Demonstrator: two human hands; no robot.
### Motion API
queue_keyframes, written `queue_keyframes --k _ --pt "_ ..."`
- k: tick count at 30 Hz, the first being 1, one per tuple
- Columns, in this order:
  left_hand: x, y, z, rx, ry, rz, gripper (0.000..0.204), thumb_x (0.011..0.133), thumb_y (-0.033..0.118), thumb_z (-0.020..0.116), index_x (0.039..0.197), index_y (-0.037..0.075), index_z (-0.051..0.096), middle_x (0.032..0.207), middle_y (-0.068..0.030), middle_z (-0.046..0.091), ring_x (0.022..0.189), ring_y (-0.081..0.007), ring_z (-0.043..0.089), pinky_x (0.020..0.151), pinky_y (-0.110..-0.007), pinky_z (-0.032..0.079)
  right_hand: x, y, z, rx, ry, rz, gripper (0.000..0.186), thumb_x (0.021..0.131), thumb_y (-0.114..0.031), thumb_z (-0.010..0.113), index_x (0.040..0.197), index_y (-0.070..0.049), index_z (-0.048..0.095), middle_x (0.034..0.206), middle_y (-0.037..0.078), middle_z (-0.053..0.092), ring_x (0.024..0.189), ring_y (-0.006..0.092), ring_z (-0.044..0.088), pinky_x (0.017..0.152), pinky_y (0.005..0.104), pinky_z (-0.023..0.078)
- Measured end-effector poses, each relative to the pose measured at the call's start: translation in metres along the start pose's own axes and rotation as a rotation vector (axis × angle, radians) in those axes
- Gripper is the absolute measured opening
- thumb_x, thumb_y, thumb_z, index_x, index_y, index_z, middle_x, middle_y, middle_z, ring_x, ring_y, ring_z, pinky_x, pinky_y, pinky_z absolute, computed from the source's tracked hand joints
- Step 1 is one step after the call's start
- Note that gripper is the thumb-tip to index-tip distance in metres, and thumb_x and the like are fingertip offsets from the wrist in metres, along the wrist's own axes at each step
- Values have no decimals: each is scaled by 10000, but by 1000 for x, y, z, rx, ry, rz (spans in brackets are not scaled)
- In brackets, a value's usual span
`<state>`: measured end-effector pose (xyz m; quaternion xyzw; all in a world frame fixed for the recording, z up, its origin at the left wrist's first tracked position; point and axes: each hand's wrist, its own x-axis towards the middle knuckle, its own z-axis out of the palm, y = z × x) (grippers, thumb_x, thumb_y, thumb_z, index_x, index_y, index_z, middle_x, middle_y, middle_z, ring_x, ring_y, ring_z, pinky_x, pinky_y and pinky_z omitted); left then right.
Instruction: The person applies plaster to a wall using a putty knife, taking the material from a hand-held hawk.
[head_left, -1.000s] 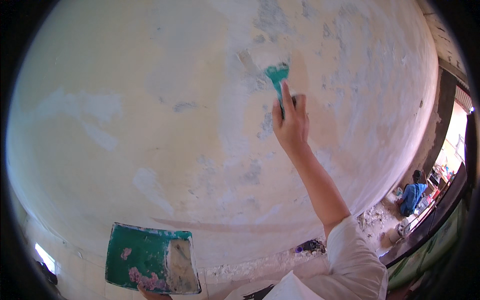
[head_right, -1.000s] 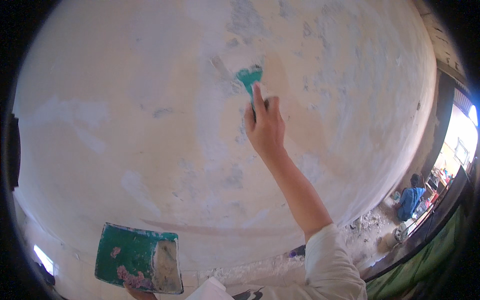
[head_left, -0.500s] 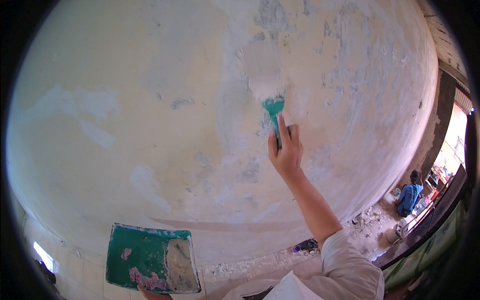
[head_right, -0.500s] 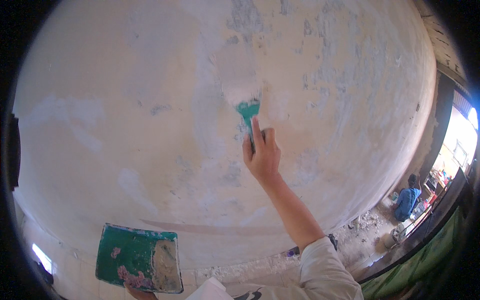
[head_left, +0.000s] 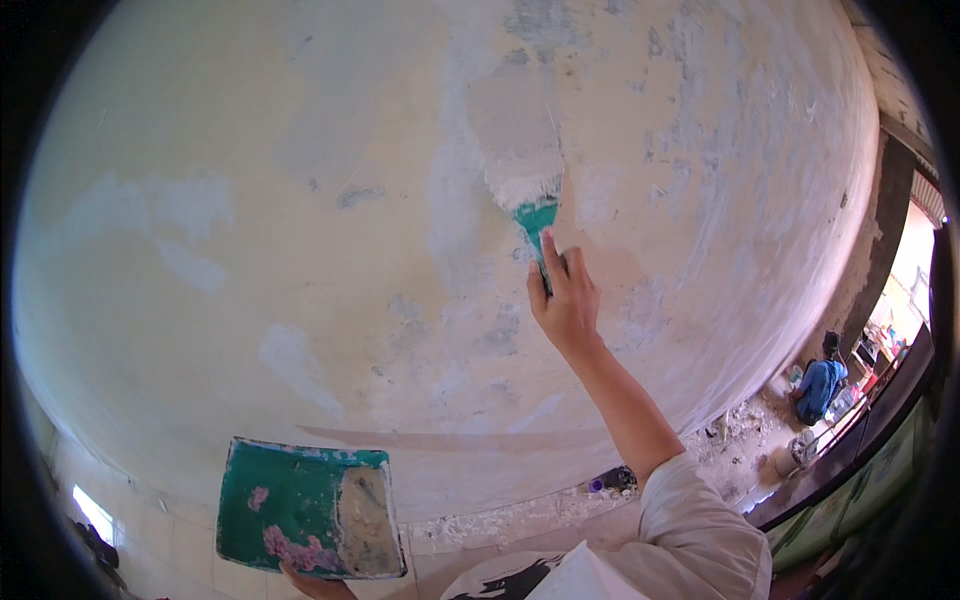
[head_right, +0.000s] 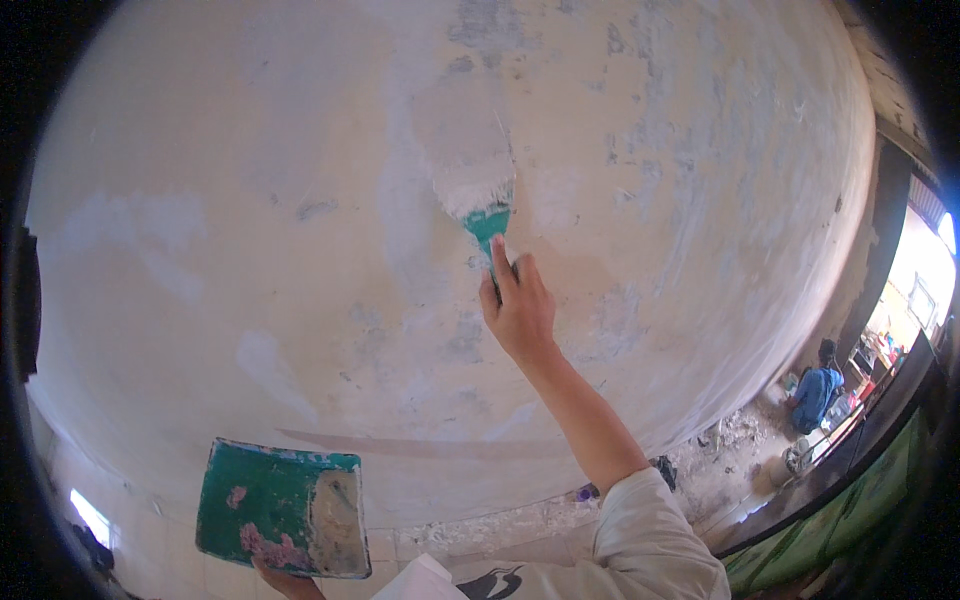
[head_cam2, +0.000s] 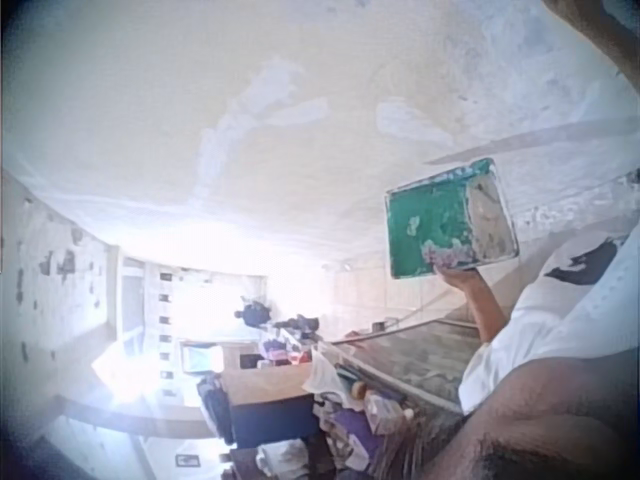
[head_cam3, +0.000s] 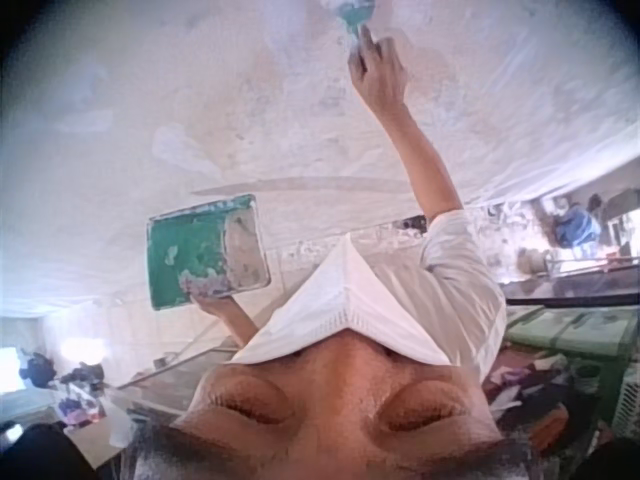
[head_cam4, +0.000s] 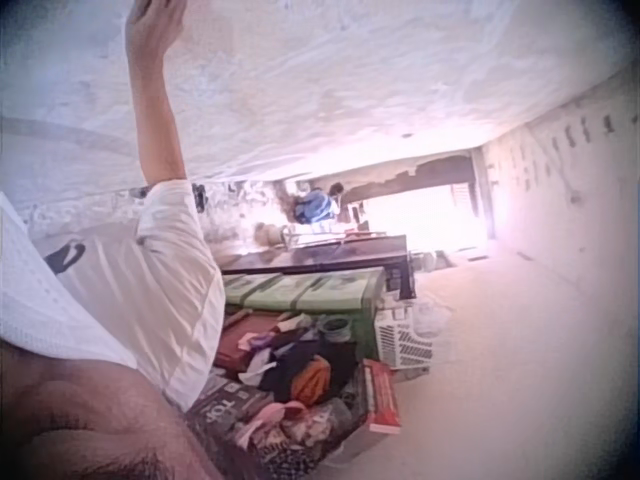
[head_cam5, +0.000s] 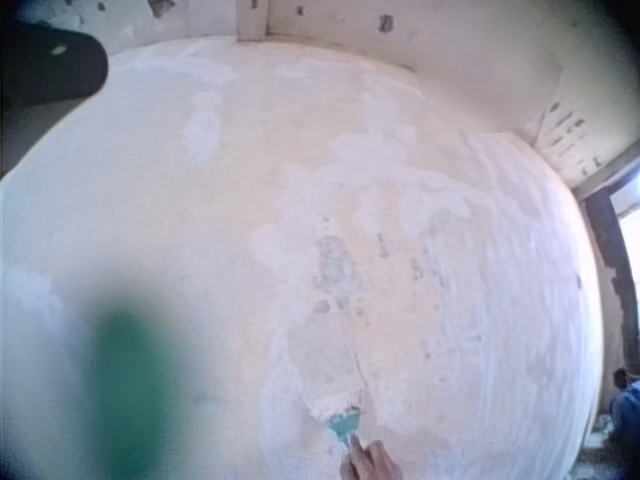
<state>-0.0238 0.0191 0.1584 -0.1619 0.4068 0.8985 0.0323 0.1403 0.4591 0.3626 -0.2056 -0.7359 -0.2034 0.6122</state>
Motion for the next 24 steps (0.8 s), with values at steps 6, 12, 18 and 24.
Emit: queue_keyframes --k 6,12,18,24 --pt "93 -62 -98 -73 -188 179 604 956 497 475 1371 59 494 1326 -139 542 1191 -295 547 1009 -481 474 33 3 -1 21 149 -3 530 883 -160 692 1390 -72 566 854 84 472 677 208 539 516 321 467" --pt "63 -47 -74 -44 -65 32 638 933 523 469 1415 104 483 1360 -109 529 1202 -302 545 1022 -490 459 31 0 6 3 62 3 518 881 -163 684 1376 -61 570 874 108 493 683 239 558 539 344 482" --pt "68 -54 -77 -193 -211 12 653 929 520 475 1452 130 469 1402 -83 509 1236 -290 520 1054 -476 430 -19 -9 -6 70 27 56 524 880 -162 684 1378 -51 567 855 101 485 676 234 557 522 349 479" --pt "83 -59 -94 -149 -271 -7 646 930 504 477 1455 127 468 1411 -84 505 1268 -268 494 1076 -468 416 60 -22 9 58 146 -18 523 880 -169 683 1381 -67 572 852 96 478 675 229 555 517 352 478"
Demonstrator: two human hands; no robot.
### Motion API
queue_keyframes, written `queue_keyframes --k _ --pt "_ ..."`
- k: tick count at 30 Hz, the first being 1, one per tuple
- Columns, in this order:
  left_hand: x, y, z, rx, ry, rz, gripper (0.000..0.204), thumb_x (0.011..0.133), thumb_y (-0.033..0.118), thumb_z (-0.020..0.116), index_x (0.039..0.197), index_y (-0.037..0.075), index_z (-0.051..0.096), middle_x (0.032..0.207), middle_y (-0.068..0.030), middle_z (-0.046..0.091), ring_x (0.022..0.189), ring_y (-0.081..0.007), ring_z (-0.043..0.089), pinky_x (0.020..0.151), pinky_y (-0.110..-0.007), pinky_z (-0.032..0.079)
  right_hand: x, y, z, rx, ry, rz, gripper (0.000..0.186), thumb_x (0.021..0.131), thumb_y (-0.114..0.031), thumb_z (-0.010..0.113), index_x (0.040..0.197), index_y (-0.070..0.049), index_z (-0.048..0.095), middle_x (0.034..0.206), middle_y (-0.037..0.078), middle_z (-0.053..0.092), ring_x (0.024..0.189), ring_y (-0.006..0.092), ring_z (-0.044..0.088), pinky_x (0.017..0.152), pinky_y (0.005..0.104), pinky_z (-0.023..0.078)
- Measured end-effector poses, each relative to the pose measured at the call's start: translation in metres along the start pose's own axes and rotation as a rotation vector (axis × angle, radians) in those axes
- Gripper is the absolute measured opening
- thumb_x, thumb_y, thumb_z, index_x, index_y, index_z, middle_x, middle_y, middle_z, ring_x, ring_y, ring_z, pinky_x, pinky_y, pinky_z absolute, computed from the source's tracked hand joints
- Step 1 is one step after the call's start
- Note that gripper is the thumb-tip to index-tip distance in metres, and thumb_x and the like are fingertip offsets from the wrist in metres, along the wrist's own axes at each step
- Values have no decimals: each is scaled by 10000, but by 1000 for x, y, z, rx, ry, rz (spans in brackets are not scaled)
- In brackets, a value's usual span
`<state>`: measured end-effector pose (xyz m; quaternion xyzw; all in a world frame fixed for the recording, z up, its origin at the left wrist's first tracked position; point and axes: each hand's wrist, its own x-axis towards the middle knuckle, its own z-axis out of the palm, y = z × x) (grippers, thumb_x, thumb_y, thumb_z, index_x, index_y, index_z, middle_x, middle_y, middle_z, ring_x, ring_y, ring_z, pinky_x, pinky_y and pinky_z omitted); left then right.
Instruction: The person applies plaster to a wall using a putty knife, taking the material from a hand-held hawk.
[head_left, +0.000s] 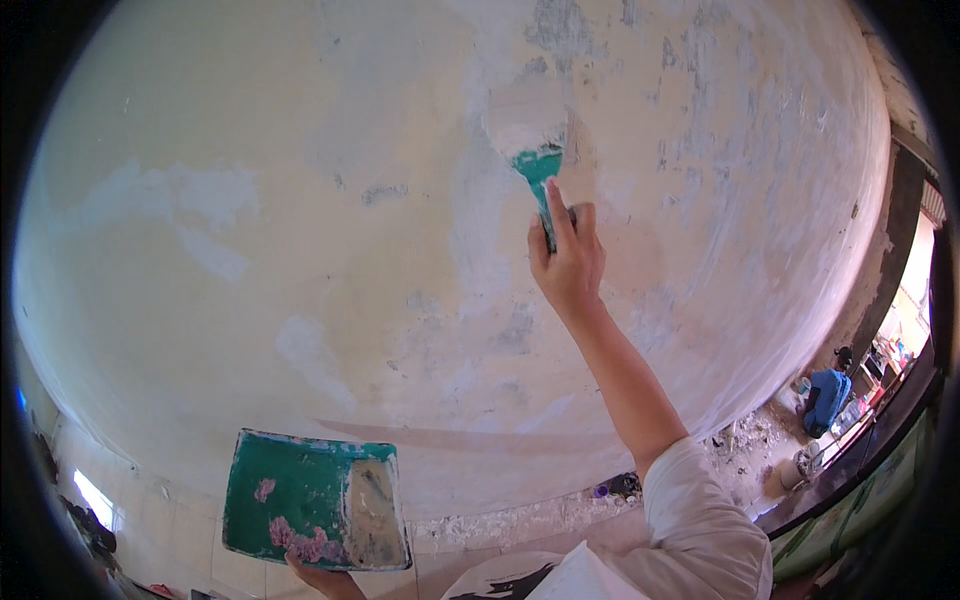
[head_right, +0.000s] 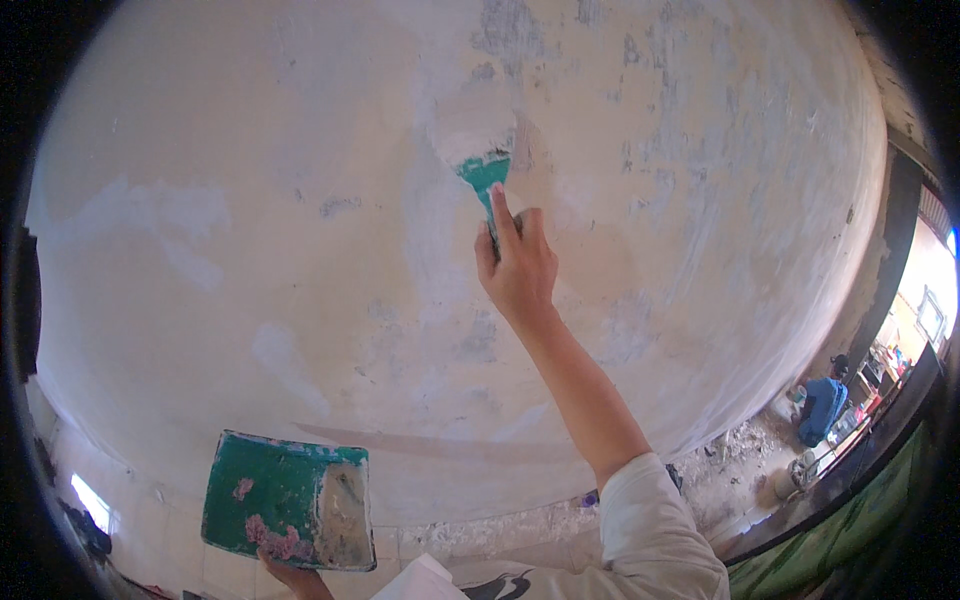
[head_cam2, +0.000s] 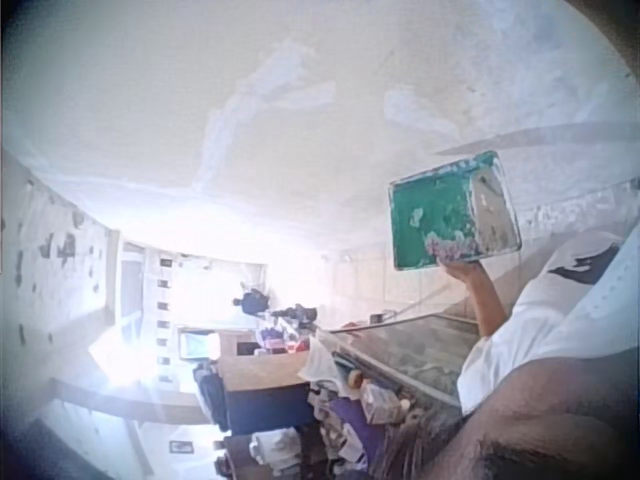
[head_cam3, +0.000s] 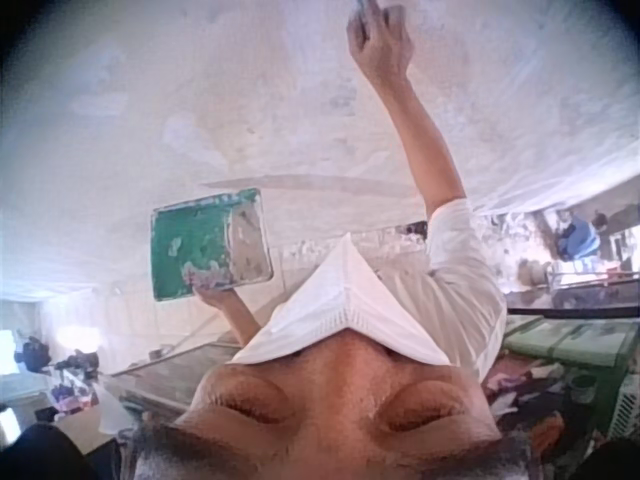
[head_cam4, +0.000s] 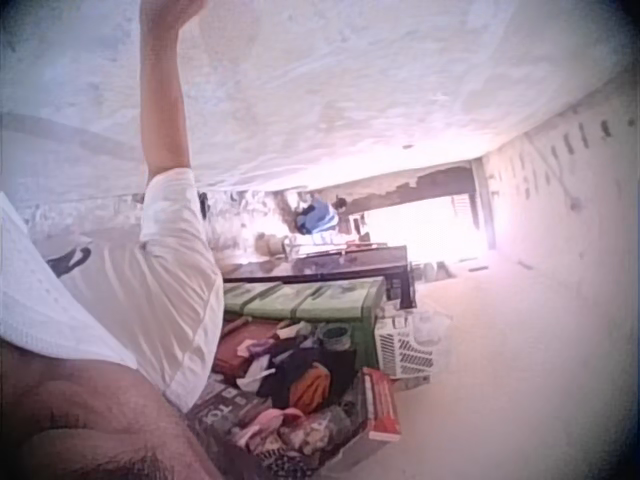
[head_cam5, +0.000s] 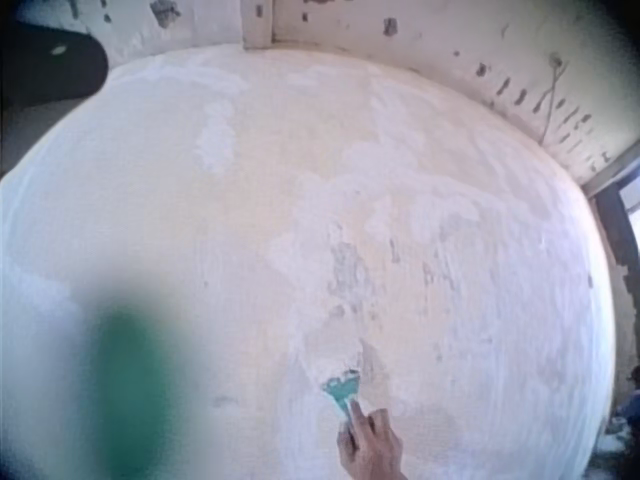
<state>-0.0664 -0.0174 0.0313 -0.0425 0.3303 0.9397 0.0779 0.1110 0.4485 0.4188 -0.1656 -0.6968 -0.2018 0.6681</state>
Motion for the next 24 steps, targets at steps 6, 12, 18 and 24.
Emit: queue_keyframes --k 6,12,18,24 --pt "-12 7 21 -61 132 -53 639 924 481 476 1444 109 480 1408 -92 506 1260 -279 498 1062 -459 425 -50 1 11 -60 -136 19 522 880 -177 682 1381 -76 576 849 101 476 681 229 556 521 349 480" --pt "14 -3 -4 -80 118 -100 661 889 489 511 1438 121 486 1400 -115 503 1225 -297 503 1029 -494 443 -66 13 -15 1 -57 43 529 876 -166 692 1386 -82 577 842 92 476 666 214 546 508 328 469" --pt "3 -6 10 -32 164 19 679 878 508 527 1438 125 490 1404 -117 501 1200 -301 521 1017 -502 444 9 31 -5 -54 38 -2 501 885 -172 688 1368 -79 588 848 95 483 662 229 552 517 339 478" --pt "0 -4 -4 1 216 -5 682 876 552 539 1398 115 500 1332 -117 532 1166 -311 541 994 -498 463 -70 26 -5 -29 -107 24 505 889 -177 684 1372 -71 581 849 104 486 666 243 563 518 354 482"
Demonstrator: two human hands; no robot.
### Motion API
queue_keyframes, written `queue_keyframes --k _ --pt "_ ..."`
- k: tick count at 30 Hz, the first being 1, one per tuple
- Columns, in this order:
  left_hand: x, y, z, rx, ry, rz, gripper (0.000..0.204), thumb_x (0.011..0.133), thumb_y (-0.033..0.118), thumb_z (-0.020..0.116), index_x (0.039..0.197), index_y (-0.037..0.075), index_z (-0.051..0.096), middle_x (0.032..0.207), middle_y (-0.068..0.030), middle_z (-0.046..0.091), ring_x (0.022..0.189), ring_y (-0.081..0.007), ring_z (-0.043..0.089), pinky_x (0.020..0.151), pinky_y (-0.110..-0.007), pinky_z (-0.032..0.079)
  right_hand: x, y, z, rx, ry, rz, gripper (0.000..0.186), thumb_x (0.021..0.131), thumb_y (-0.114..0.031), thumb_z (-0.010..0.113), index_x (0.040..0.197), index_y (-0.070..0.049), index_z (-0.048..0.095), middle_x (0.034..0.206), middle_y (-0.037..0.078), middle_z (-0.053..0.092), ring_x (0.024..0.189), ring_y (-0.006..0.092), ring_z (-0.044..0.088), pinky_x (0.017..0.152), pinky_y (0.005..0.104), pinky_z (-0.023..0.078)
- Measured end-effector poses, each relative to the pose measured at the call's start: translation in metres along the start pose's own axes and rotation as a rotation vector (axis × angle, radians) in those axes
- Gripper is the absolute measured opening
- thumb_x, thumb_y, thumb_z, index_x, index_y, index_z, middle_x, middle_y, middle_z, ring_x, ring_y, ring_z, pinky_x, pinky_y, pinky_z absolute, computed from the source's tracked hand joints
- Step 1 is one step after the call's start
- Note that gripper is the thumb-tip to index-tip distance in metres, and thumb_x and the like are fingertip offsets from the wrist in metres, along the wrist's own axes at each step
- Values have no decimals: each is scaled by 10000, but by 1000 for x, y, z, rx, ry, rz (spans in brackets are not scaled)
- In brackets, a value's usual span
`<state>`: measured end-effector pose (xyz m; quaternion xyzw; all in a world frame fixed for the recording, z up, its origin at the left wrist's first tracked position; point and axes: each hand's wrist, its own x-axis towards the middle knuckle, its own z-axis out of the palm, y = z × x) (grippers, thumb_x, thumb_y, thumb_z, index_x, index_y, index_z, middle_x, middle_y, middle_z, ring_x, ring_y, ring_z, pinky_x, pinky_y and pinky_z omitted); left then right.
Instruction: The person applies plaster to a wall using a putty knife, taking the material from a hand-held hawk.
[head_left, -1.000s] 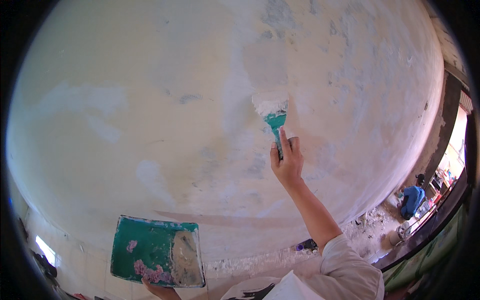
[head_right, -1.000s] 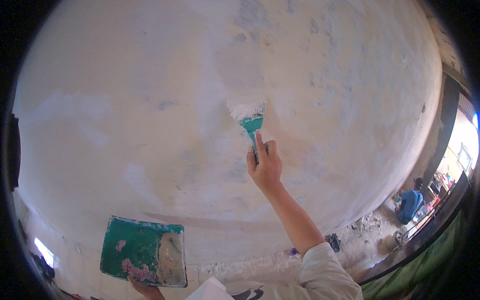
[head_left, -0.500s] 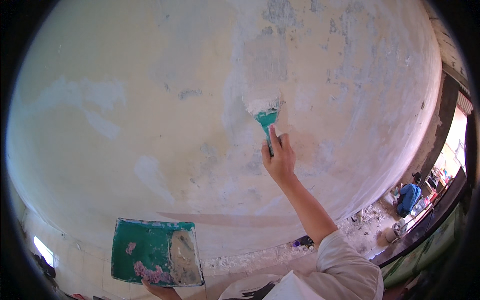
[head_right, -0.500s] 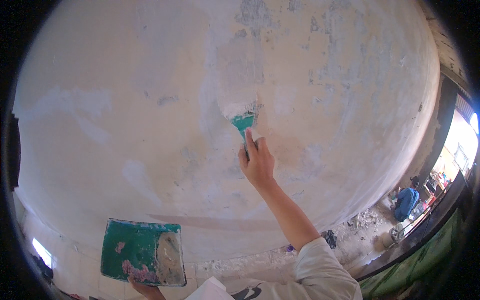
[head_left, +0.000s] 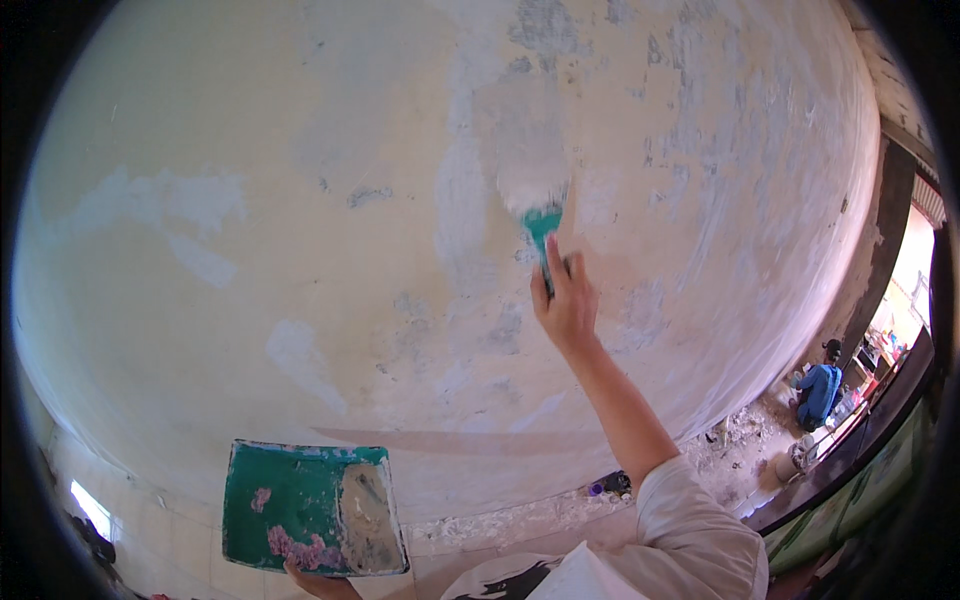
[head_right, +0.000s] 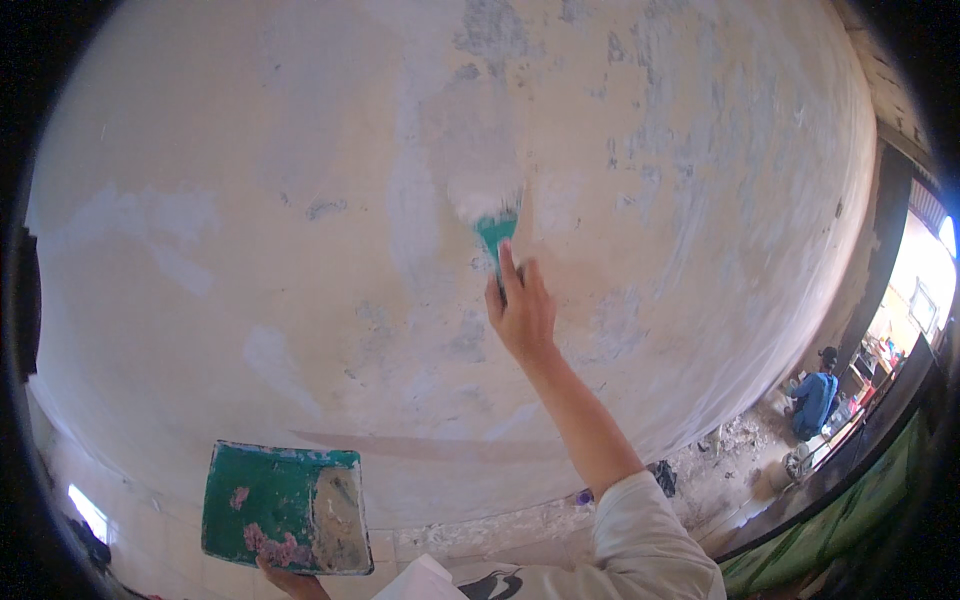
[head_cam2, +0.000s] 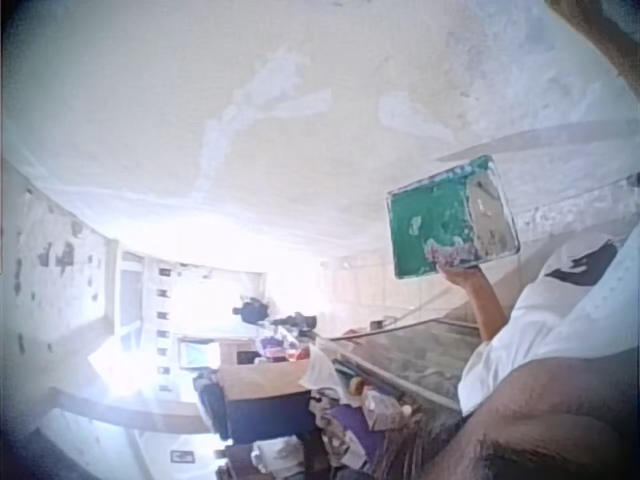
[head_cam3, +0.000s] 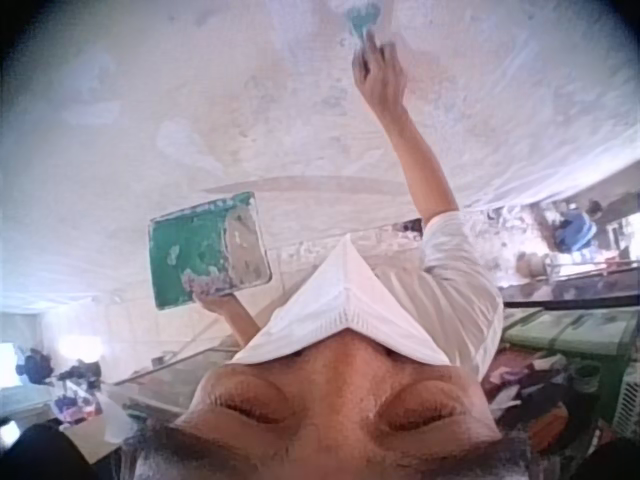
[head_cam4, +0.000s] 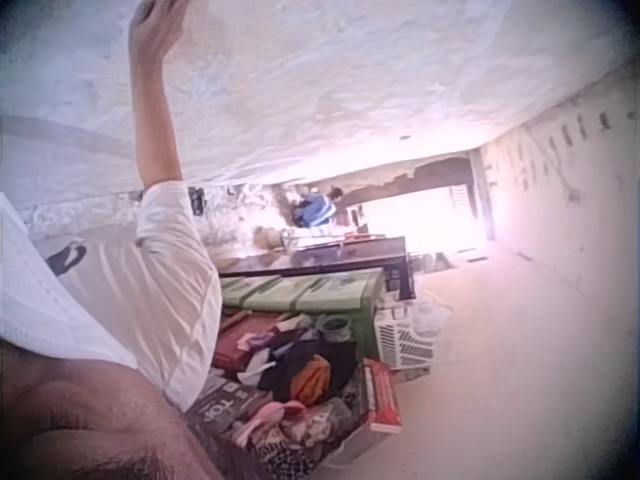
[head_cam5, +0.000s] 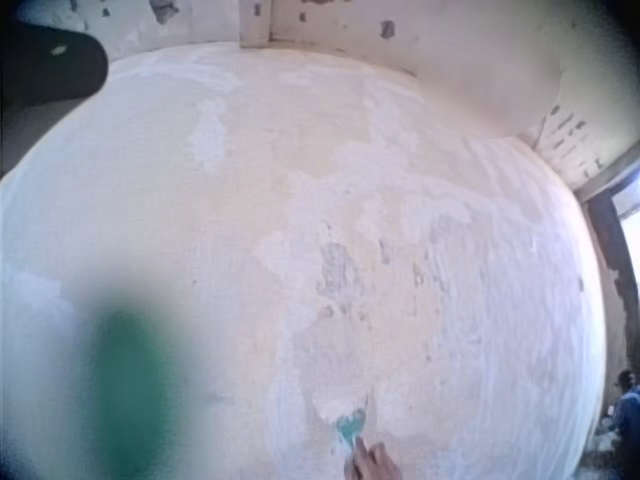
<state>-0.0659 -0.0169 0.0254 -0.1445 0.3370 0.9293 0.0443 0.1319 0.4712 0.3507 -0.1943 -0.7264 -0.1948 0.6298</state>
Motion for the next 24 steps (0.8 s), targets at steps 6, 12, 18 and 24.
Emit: queue_keyframes --k 6,12,18,24 --pt "-5 2 8 26 -111 10 644 897 550 517 1360 104 516 1298 -115 537 1166 -288 543 988 -487 465 11 -13 -19 67 56 20 527 884 -169 682 1387 -65 565 850 105 486 650 243 555 507 349 479" --pt "1 0 5 49 -162 44 628 911 498 482 1410 117 501 1408 -93 499 1226 -263 507 1014 -472 431 121 -21 -2 31 176 -59 540 883 -167 674 1406 -115 551 871 106 488 658 250 566 505 357 477" --pt "-51 23 54 937 -132 595 512 957 363 494 1366 62 554 1334 -112 588 1199 -320 553 1048 -497 435 70 -32 11 -22 31 -35 556 871 -171 680 1408 -112 548 875 110 493 691 260 574 514 361 479" --pt "-47 24 64 88 50 13 515 943 372 512 1368 84 563 1278 -136 611 1128 -318 597 904 -511 538 -12 -15 -7 50 -73 -10 588 843 -151 701 1404 -67 547 849 104 483 685 227 552 517 343 481"
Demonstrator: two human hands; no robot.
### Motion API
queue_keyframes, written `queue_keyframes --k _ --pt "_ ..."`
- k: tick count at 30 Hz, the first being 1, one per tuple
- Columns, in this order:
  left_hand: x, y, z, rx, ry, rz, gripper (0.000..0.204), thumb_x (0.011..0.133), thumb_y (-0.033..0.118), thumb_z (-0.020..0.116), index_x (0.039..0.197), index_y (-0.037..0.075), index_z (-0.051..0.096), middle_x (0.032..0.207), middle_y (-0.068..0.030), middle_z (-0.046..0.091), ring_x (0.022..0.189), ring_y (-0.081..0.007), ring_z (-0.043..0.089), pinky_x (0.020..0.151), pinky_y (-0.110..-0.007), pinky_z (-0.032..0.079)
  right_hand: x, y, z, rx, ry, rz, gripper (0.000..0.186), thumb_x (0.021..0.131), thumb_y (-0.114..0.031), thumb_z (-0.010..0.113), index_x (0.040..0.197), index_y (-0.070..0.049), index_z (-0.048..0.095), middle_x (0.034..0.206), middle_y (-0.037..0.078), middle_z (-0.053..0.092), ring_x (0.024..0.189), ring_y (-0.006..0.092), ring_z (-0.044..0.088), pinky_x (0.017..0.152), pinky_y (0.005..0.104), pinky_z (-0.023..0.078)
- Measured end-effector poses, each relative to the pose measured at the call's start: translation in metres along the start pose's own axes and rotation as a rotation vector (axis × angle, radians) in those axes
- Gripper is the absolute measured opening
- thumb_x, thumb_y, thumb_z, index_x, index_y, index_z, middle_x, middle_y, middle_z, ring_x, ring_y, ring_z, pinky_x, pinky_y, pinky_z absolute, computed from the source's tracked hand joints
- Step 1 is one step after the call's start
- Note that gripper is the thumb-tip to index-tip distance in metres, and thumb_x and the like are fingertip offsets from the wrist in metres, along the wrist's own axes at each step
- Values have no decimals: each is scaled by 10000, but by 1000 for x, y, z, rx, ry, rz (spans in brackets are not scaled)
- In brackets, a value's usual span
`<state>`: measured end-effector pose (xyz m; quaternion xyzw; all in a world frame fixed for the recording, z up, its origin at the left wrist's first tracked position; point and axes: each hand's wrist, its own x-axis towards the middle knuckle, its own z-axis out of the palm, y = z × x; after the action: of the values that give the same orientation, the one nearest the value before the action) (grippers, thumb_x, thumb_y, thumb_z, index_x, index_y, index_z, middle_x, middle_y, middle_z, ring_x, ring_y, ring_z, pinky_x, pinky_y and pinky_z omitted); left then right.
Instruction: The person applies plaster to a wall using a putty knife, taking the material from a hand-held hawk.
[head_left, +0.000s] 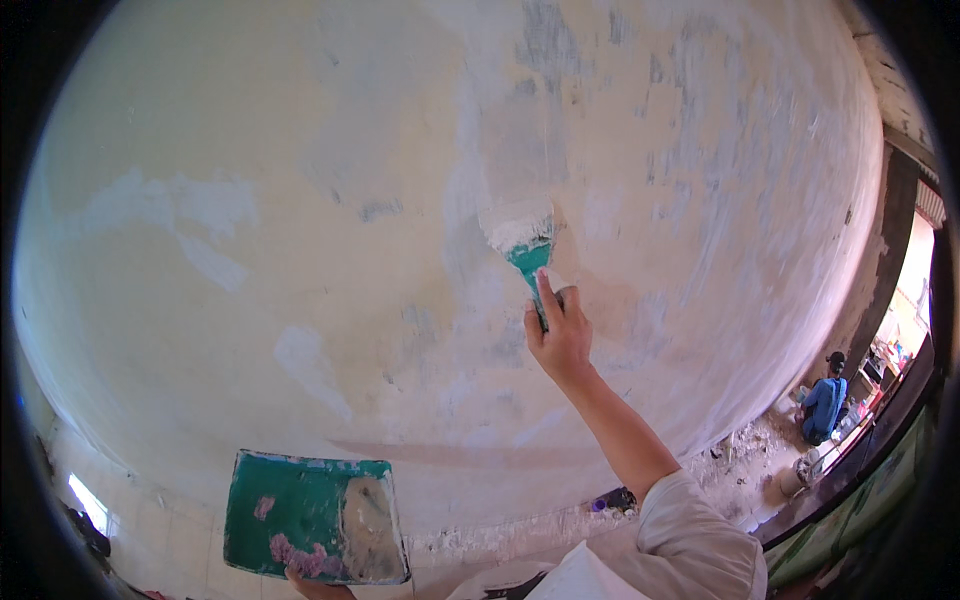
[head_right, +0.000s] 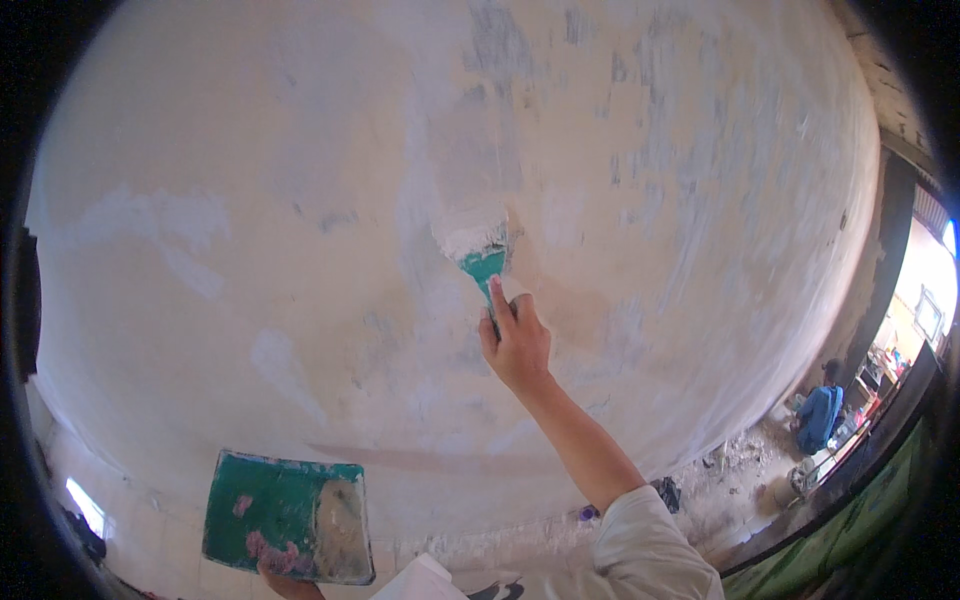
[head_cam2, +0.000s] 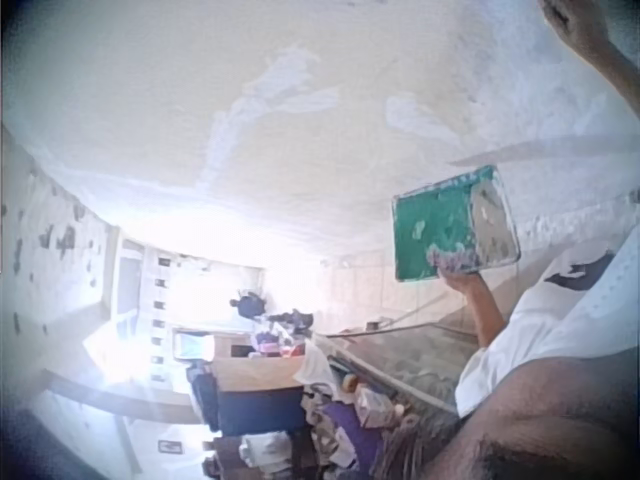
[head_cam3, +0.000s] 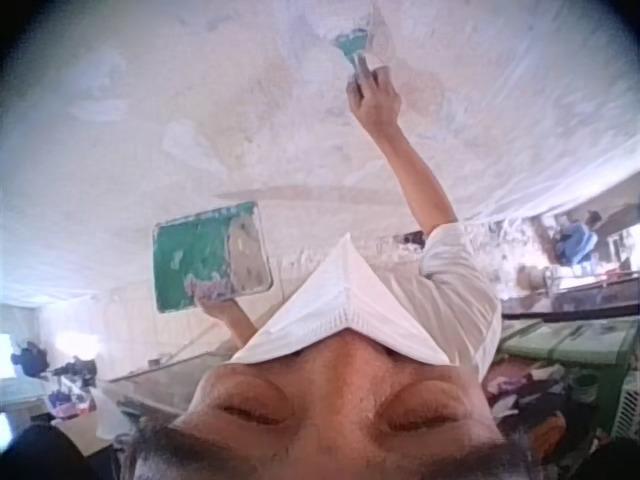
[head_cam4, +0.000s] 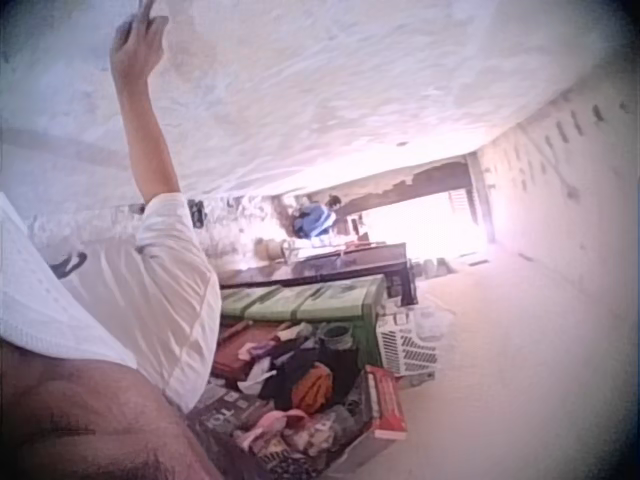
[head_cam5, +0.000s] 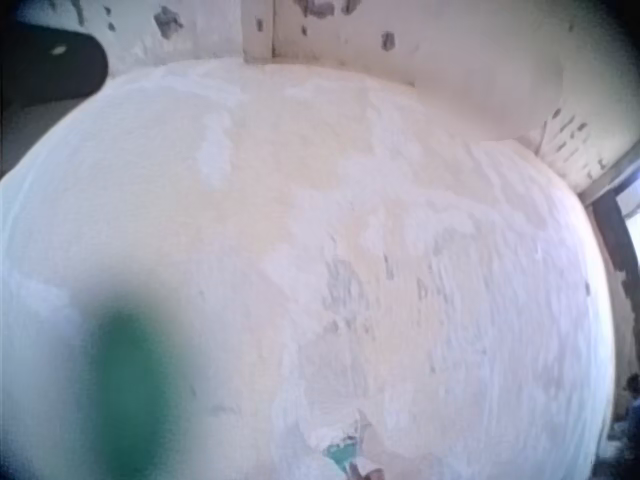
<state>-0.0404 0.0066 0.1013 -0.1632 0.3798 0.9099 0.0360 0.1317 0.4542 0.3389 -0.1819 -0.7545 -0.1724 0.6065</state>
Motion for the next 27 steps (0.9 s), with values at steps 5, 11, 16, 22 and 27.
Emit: queue_keyframes --k 5,11,16,22,27 --pt "-4 5 5 13 53 9 465 959 344 449 1351 132 582 1310 -109 590 1156 -320 569 966 -495 497 81 20 -17 -33 198 -14 492 898 -165 675 1372 -73 580 848 95 487 655 213 550 511 336 477" --pt "-9 3 12 -41 -70 46 476 969 363 437 1376 136 539 1426 -85 512 1295 -311 465 1086 -508 368 211 36 -30 -180 312 -114 443 946 -246 619 1352 -71 596 904 109 509 671 228 598 553 339 514" --pt "-25 12 35 -35 -25 0 484 968 368 441 1386 140 526 1448 -85 495 1318 -306 445 1099 -517 348 238 31 -33 -263 123 -34 431 953 -249 593 1342 -64 598 941 138 524 743 295 643 637 402 552" --pt "-24 15 35 -35 -19 -3 487 965 369 446 1388 142 527 1451 -87 491 1319 -306 445 1096 -524 352 167 33 -49 -200 -68 -18 425 947 -226 603 1329 -40 599 943 142 520 729 294 642 634 405 549" --pt "-25 12 28 -38 -41 -3 490 962 370 450 1390 144 527 1454 -88 488 1320 -307 446 1093 -530 355 172 30 -73 -176 81 -45 416 948 -225 602 1321 -38 604 920 135 517 707 248 643 572 364 536"
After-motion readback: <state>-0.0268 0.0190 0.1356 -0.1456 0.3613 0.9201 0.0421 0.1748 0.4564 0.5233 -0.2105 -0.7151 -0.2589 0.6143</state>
